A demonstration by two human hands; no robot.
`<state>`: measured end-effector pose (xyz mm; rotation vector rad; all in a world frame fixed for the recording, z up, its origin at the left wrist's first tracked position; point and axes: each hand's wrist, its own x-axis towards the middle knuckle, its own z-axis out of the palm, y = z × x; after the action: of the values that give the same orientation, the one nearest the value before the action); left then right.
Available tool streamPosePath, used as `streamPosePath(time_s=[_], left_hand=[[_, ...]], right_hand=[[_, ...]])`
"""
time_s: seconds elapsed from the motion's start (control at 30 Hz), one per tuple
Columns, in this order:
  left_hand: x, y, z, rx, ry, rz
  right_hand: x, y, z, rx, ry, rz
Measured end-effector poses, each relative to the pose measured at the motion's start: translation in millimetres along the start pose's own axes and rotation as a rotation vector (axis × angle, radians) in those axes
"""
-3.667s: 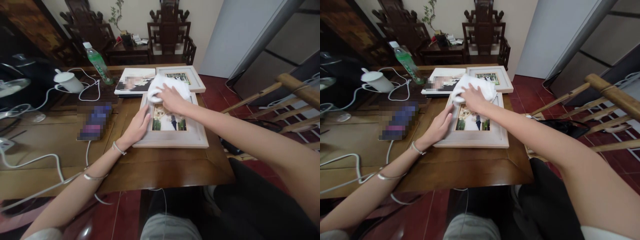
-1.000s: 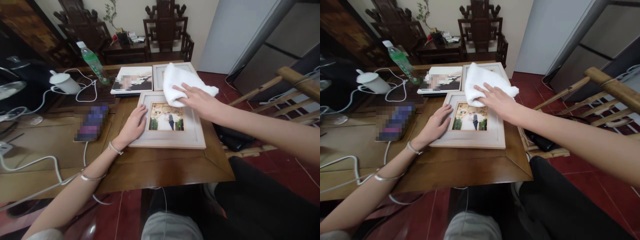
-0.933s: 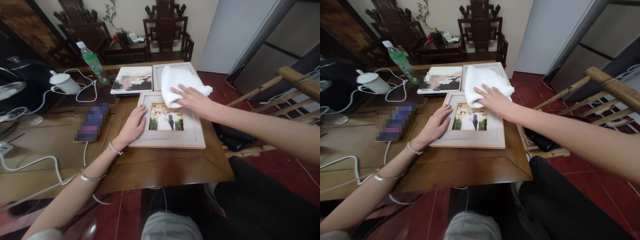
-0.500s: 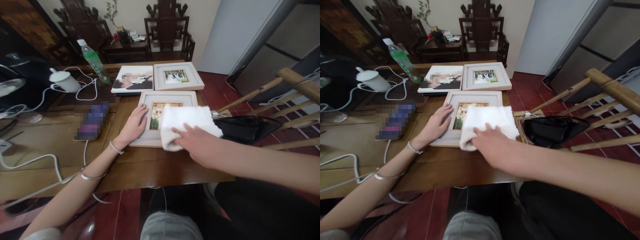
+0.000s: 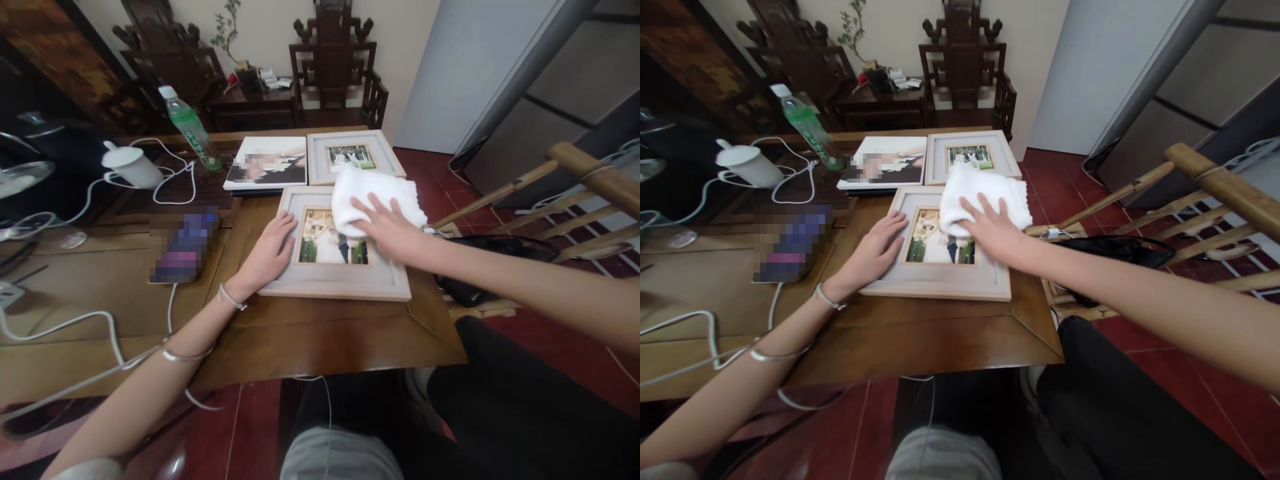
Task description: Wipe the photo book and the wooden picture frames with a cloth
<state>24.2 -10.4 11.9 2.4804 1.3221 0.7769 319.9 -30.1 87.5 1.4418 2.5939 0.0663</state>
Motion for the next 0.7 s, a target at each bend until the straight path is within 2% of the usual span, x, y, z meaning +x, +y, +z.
streamPosePath(time_s=[0.1, 0.2, 0.33, 0.47, 0.57, 0.63, 0.7], left_hand=[[-0.3, 0.2, -0.3, -0.003, -0.002, -0.006], [-0.5, -0.5, -0.7, -0.010, 0.003, -0.004], [-0.4, -1.1, -0.8, -0.007, 0.001, -0.004], [0.2, -0.6, -0.3, -0.002, -0.001, -0.012], [1.0, 0.3, -0.4, -0.003, -0.006, -0.017], [1.4, 0.8, -0.7, -0.004, -0.011, -0.017], [1.5, 1.2, -1.0, -0.006, -0.012, -0.016]], right_hand=[[25.9, 17.3, 0.6, -0.043, 0.029, -0.006], [30.1, 3.0, -1.8, -0.062, -0.039, -0.014], [-0.2, -42.3, -15.5, -0.025, -0.155, -0.013], [-43.5, -82.8, -49.2, 0.134, -0.338, -0.104], [-62.4, -100.6, -66.7, 0.239, -0.415, -0.199], [-64.6, -104.0, -63.2, 0.243, -0.396, -0.247], [-58.5, -98.5, -48.0, 0.219, -0.311, -0.263]])
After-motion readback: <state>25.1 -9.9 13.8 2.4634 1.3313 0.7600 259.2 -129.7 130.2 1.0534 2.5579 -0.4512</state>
